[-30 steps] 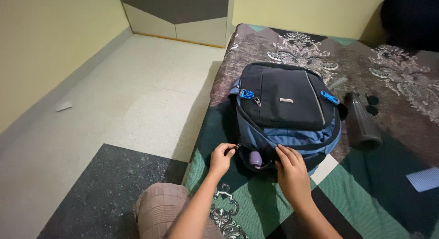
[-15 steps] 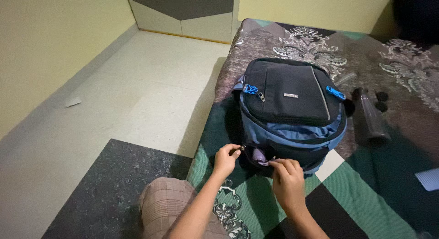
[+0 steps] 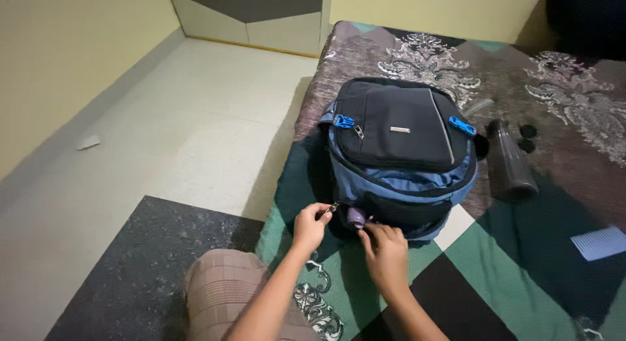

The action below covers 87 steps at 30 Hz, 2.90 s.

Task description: The person packs a backpack with daily essentials. They place a white bucket hat, a purple hair clip, a blue comb, and a black water bottle into the bag's compartments and zip them closed.

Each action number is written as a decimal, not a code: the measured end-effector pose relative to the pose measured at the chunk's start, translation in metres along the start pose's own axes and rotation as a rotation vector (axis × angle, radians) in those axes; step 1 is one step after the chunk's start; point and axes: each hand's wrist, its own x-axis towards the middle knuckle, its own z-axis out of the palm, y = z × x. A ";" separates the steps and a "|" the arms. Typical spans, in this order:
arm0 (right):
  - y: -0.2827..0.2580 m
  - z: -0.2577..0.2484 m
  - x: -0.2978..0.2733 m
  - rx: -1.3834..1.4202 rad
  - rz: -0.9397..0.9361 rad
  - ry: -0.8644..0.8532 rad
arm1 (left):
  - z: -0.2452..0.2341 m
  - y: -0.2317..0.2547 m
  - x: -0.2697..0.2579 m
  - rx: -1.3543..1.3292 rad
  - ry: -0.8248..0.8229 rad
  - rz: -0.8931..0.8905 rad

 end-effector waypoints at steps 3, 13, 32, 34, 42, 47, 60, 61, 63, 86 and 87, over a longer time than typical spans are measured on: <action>-0.008 -0.001 0.002 -0.058 0.029 0.005 | 0.004 -0.001 -0.002 -0.047 -0.013 -0.025; 0.000 0.009 0.014 0.028 0.314 -0.061 | 0.007 0.010 -0.009 -0.158 -0.131 -0.027; 0.003 0.017 0.017 0.015 0.465 -0.167 | 0.003 0.014 0.003 -0.068 -0.179 0.016; 0.005 0.023 0.017 -0.041 0.445 -0.161 | 0.005 0.013 0.004 -0.077 -0.175 0.055; 0.009 0.031 0.011 -0.108 0.495 -0.225 | 0.010 0.016 0.010 -0.020 -0.200 0.036; 0.007 0.039 0.010 -0.165 0.431 -0.177 | 0.005 0.034 0.012 0.013 -0.198 -0.029; 0.018 0.042 0.005 -0.121 0.362 -0.124 | 0.029 0.019 0.024 0.076 -0.106 -0.073; 0.019 0.042 0.004 -0.121 0.345 -0.107 | 0.032 0.015 0.027 0.087 -0.111 -0.079; 0.019 0.044 0.003 -0.124 0.310 -0.075 | 0.034 0.010 0.033 0.108 -0.119 -0.093; 0.008 0.037 0.008 -0.013 0.386 -0.054 | 0.030 0.019 0.038 0.178 -0.161 -0.215; 0.008 0.036 0.008 -0.011 0.391 -0.050 | 0.031 0.016 0.039 0.148 -0.157 -0.192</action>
